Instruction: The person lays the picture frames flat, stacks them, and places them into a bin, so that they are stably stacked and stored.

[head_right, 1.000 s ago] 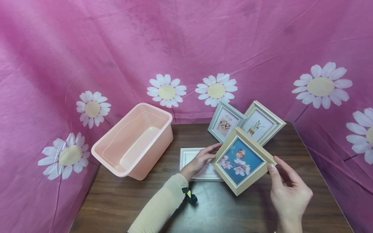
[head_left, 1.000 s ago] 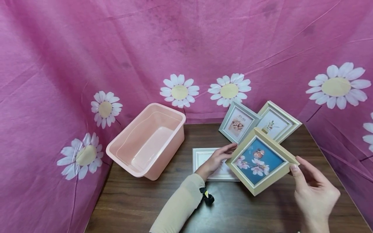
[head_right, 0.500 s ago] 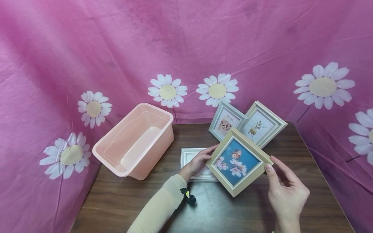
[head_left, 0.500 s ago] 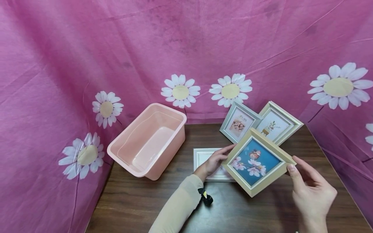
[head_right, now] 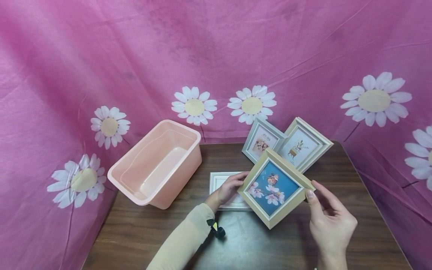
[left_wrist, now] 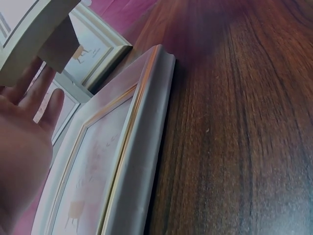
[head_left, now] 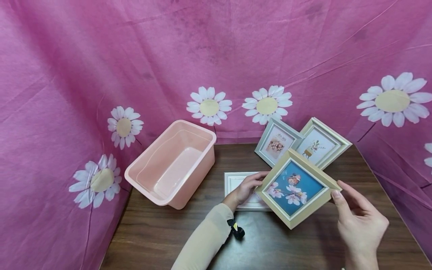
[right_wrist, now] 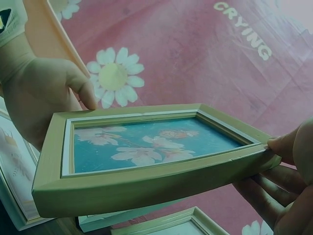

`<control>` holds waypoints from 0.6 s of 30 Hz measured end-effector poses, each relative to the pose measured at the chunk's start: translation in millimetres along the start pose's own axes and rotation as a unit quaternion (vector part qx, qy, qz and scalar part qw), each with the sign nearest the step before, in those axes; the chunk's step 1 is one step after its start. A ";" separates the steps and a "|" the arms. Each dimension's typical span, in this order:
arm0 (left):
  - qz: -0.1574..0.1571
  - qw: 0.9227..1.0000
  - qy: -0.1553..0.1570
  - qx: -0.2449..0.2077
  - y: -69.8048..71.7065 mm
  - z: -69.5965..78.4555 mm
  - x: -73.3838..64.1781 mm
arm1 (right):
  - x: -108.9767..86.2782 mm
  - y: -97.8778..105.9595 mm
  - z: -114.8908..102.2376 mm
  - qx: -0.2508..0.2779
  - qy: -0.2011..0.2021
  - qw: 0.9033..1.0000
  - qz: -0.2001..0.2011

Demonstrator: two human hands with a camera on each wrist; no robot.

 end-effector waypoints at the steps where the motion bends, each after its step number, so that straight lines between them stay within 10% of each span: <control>1: 0.004 1.000 -0.005 0.007 1.2 0.3 -0.5 | 0.1 -0.2 0.0 0.005 -0.002 1.000 0.000; 18: 0.021 0.999 -0.022 0.045 19.1 1.8 -12.2 | 1.3 -0.8 -0.3 -0.066 -0.013 0.997 0.026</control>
Point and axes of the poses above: each hand's wrist, its own x-axis towards the middle knuckle, its own y-axis out of the back of the hand, z = x × y, the point moved 5 cm from there along x, towards the middle knuckle, and after that the axes turned 8 degrees about z, right-handed, at the moved point
